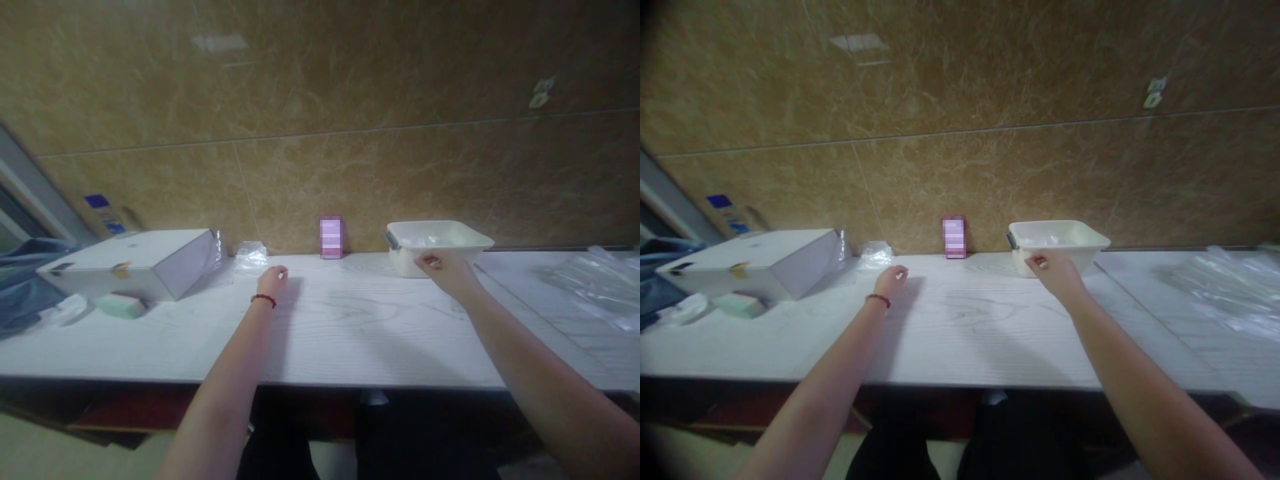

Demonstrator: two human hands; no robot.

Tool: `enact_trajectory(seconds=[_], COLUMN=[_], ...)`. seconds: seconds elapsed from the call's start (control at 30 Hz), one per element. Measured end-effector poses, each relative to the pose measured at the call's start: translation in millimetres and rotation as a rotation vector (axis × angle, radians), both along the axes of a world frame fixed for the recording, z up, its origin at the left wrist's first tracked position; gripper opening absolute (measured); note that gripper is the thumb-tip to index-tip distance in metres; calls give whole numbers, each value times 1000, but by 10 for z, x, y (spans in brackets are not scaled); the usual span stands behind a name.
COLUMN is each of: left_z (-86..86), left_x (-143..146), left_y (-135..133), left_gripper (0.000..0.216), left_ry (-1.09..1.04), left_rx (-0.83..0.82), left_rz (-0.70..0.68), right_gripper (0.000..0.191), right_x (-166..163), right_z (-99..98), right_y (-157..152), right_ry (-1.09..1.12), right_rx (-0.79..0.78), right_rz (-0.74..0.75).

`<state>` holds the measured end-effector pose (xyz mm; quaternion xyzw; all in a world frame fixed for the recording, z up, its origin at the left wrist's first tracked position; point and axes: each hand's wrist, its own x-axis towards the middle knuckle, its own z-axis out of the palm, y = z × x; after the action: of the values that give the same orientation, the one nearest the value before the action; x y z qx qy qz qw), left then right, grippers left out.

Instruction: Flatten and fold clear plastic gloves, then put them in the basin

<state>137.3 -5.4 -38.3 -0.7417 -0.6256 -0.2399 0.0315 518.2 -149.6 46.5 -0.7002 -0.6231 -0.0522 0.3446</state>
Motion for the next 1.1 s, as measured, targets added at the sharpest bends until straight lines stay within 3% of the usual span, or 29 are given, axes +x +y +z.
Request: enact_trajectory(seconds=[0.23,0.47,0.77,0.93,1.1], left_z=[-114,-173,-245,-237,-226], left_x=[-689,-939,-886,-843,-827], left_y=[114,188,334,359,327], left_gripper=[30,37,54,68,72], left_ry=[91,131,187,110,101], left_rx=[-105,-141,-117,-220,-172], left_rz=[188,244,228,262,271], right_gripper=[17,16,22,21,20], right_x=[-33,-30,140,109,29], right_z=[-533,-899,-1134,-1138,-1130], right_y=[-366,-563,-673,-698,-763], right_ry=[38,138,31,-20,-29], right_rx=[-122,-109,-62,-36,-31], right_rz=[65,82,-19,-25,1])
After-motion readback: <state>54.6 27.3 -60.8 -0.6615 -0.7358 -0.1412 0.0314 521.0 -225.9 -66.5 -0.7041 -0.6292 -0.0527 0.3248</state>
